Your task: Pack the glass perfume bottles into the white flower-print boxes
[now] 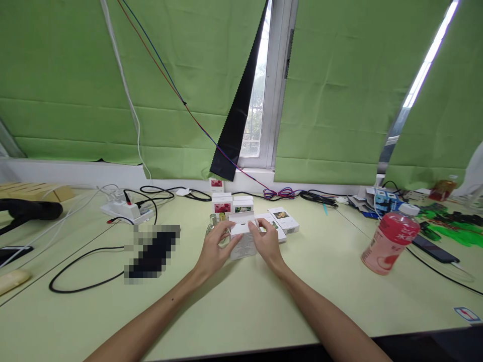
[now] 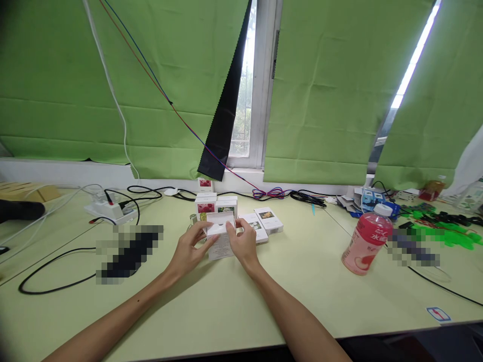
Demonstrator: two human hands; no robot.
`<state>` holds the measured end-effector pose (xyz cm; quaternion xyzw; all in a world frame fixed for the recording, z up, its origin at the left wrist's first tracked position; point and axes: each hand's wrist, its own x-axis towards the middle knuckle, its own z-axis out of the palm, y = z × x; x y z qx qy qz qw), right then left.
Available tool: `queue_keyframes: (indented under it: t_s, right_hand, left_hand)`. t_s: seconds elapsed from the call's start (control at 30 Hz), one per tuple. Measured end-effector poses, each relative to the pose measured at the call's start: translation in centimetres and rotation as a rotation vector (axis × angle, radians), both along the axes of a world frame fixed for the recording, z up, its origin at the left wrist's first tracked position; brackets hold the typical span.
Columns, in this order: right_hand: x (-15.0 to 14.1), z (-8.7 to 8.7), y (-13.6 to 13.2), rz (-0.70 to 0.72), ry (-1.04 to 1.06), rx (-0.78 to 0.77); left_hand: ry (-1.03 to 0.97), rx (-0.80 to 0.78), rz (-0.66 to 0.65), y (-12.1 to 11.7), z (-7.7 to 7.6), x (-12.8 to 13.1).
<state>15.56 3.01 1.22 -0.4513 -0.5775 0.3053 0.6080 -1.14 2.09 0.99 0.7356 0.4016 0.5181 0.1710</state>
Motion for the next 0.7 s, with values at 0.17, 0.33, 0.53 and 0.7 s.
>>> queue_keyframes:
  t_s: [0.17,0.33,0.53,0.7]
  right_hand:
    - [0.04,-0.18,0.12,0.005,0.002,-0.003]
    - [0.03,-0.16,0.19,0.007,0.003,0.006]
    - [0.02,-0.18,0.26,0.021,0.020,0.006]
    - [0.11,-0.29,0.44,0.035,0.025,0.011]
  left_hand:
    - [0.018,0.016,-0.028,0.07,0.11,-0.11]
    - [0.030,0.029,-0.011,0.06,0.22,-0.12]
    - [0.034,0.043,0.003,0.01,0.20,-0.07]
    - [0.055,0.062,0.018,-0.09,0.24,-0.03]
